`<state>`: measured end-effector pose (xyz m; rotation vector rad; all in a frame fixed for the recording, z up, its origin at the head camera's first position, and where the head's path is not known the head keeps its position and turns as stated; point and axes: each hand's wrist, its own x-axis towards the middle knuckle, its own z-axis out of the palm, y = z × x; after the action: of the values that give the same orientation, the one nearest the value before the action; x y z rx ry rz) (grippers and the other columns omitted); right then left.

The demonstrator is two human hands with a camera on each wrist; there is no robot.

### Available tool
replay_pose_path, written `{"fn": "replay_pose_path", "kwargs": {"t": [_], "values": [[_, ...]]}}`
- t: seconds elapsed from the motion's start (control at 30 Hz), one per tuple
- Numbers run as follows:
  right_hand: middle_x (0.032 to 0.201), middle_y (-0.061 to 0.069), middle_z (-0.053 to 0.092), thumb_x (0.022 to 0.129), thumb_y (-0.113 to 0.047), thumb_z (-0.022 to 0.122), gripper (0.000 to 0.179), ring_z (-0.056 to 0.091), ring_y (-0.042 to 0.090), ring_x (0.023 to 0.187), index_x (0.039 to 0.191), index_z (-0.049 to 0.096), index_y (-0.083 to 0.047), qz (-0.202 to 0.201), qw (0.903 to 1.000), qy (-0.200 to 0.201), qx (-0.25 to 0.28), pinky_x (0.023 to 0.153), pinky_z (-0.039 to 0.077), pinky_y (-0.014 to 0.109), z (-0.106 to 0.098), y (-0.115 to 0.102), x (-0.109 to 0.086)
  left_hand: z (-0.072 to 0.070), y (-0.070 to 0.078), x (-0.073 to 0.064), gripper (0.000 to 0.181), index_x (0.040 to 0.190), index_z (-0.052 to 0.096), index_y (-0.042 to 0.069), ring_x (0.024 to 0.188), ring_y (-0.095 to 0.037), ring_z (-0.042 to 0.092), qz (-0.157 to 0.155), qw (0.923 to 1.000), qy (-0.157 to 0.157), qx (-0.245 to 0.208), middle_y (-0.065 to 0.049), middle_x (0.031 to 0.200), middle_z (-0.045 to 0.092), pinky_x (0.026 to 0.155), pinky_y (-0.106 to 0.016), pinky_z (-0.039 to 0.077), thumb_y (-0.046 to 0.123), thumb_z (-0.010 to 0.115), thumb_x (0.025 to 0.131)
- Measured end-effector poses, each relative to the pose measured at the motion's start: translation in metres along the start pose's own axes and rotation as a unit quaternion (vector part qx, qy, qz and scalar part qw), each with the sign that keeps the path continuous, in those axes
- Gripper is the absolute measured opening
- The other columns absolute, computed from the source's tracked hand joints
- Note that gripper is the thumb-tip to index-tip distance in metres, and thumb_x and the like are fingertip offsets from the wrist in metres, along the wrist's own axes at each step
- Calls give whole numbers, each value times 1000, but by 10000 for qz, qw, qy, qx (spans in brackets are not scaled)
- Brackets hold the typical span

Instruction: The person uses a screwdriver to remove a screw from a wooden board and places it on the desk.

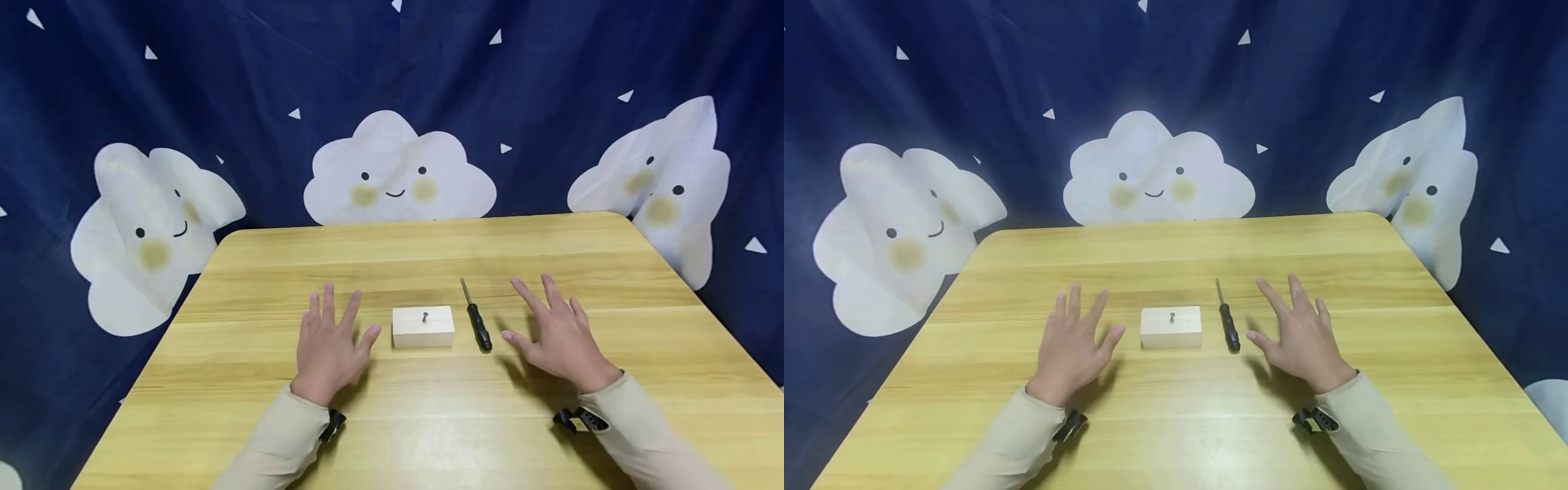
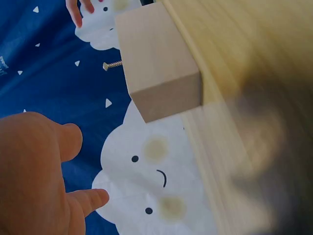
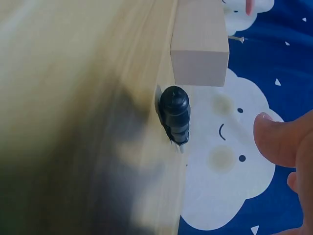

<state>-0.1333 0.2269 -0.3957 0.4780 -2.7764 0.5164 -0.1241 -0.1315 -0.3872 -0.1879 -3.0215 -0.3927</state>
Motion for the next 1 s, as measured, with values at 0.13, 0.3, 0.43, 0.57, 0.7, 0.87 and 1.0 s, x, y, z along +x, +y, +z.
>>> {"fn": "replay_pose_path", "kwargs": {"t": [0.13,0.3,0.43,0.57,0.7,0.87,1.0], "values": [[142,40,30,82,-35,77,86,45,60,115,152,31,-16,-274,9994,202,119,91,30,76,1,1,9,2,7,7,70,153,32,22,143,-46,4,141,9998,19,-164,-25,158,5,114,-59,12,63,37,96],[134,39,41,80,-28,80,81,51,58,108,147,39,-10,-582,9963,495,401,83,40,73,7,-1,19,4,14,15,71,151,36,17,143,-46,6,353,9988,-23,-348,-25,158,8,114,-58,13,60,43,95],[137,36,41,83,-24,78,76,47,56,115,146,39,-9,-598,9955,222,694,90,40,70,12,-2,23,6,19,22,73,151,35,14,143,-45,6,508,9961,-264,-670,-24,158,8,114,-57,14,58,49,94],[141,30,40,86,-23,75,71,43,50,124,146,39,-9,-600,9923,-178,1073,94,39,66,17,-4,27,10,23,30,76,152,32,14,145,-40,7,672,9900,-574,-1101,-19,159,11,113,-58,18,55,56,93],[142,21,45,88,-20,73,67,42,42,128,145,40,-7,-759,9870,-470,1338,101,38,59,24,-4,31,14,29,38,75,150,36,11,143,-36,20,1006,9824,-885,-1303,-16,157,22,111,-56,26,49,62,91],[139,18,51,90,-9,68,57,47,38,127,141,44,-2,-1038,9808,-724,1483,102,40,54,32,-3,36,17,34,44,66,141,49,5,134,-39,38,1387,9781,-958,-1222,-18,149,38,109,-50,32,42,68,89],[135,18,54,90,-7,67,50,51,37,123,137,49,-1,-1178,9792,-943,1357,101,42,53,35,-2,39,21,35,46,61,135,55,4,128,-38,46,1601,9759,-866,-1206,-19,142,48,107,-48,36,36,74,86]]}}
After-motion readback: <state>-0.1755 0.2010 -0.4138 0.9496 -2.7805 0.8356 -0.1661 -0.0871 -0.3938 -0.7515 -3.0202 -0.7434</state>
